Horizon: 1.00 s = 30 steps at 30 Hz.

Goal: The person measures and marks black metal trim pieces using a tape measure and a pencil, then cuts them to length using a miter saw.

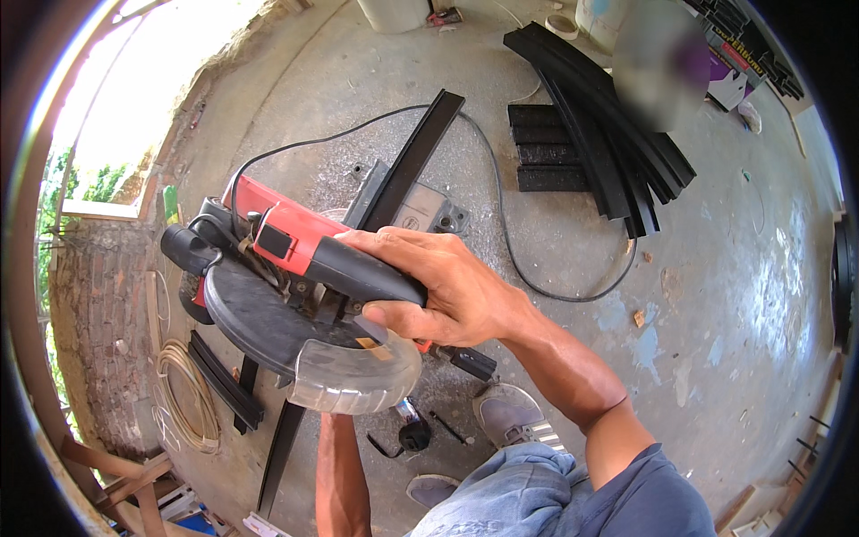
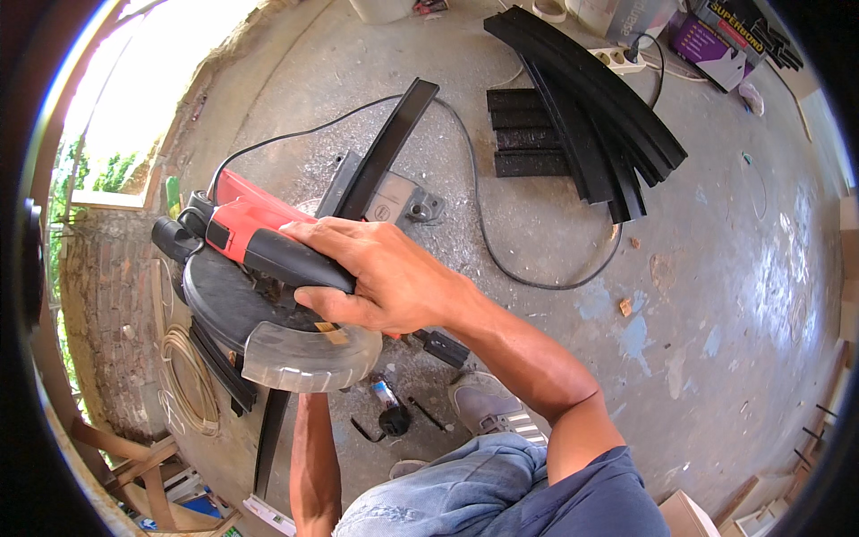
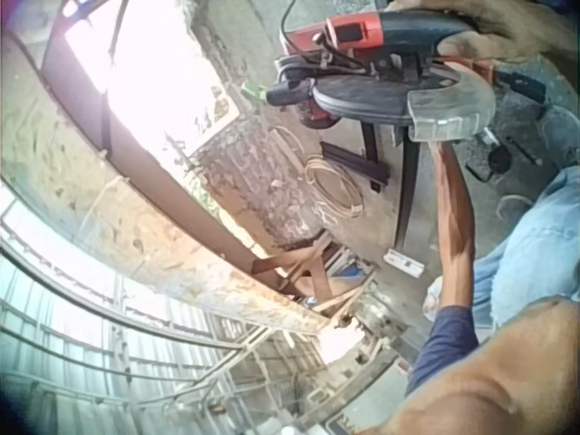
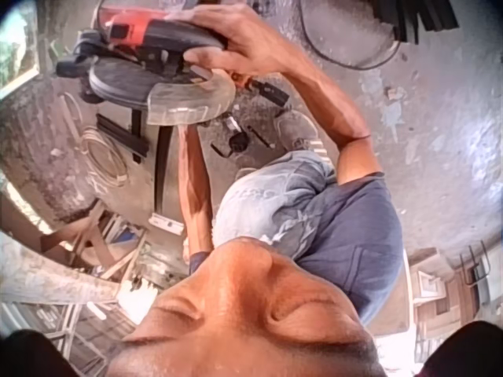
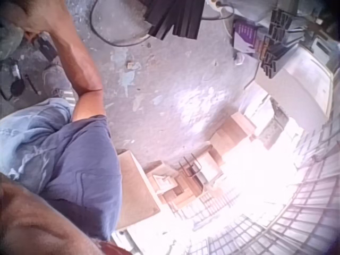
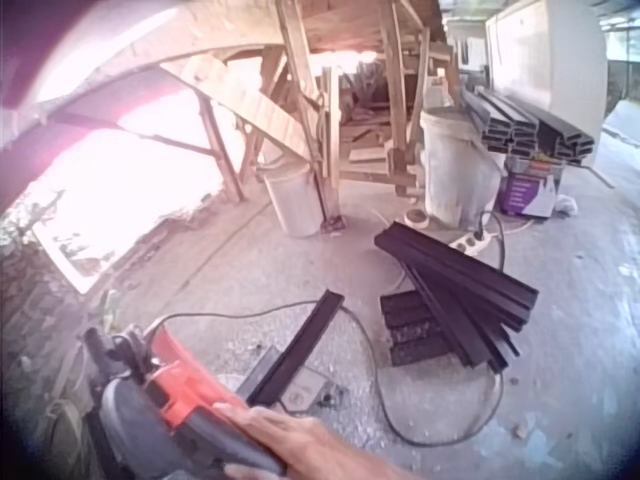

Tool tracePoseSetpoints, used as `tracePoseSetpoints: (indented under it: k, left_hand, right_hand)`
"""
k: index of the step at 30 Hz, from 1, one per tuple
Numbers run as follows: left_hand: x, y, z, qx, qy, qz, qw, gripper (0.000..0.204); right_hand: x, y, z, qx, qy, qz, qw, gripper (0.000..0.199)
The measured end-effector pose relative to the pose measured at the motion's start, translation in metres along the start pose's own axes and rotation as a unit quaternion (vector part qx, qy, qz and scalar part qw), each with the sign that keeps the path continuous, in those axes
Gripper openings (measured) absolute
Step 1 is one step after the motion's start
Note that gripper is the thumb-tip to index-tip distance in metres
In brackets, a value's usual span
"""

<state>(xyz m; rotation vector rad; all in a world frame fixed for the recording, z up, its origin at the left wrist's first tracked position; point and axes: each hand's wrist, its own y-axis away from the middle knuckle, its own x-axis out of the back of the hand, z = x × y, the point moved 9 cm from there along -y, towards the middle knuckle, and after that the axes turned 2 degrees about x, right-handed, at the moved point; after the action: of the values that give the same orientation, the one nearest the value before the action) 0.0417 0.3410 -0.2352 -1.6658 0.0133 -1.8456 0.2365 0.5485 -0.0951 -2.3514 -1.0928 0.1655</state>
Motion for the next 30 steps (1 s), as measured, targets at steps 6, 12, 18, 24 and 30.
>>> tracePoseSetpoints:
  k: [6,12,18,24,30]
  left_hand:
    - [0.001,-0.004,0.000,-0.004,0.002,0.007,1.000,0.044]
    - [-0.003,-0.007,0.001,-0.011,0.013,0.020,1.000,0.045]
    - [-0.018,0.003,-0.004,-0.020,0.047,0.048,0.998,0.045]
    - [-0.041,0.002,-0.007,-0.001,-0.008,-0.120,0.993,0.040]
    - [-0.010,-0.017,0.005,0.048,-0.048,-0.102,0.993,0.037]
  right_hand:
    - [0.000,0.000,-0.002,0.014,0.036,0.004,0.999,0.068]
    - [0.001,-0.003,-0.015,-0.003,0.084,-0.014,0.996,0.062]
    - [0.003,-0.026,-0.026,-0.097,0.141,0.005,0.985,0.038]
    - [-0.010,-0.042,-0.017,-0.136,0.101,0.041,0.985,0.042]
    - [-0.029,-0.039,0.000,-0.261,-0.067,0.003,0.963,0.059]
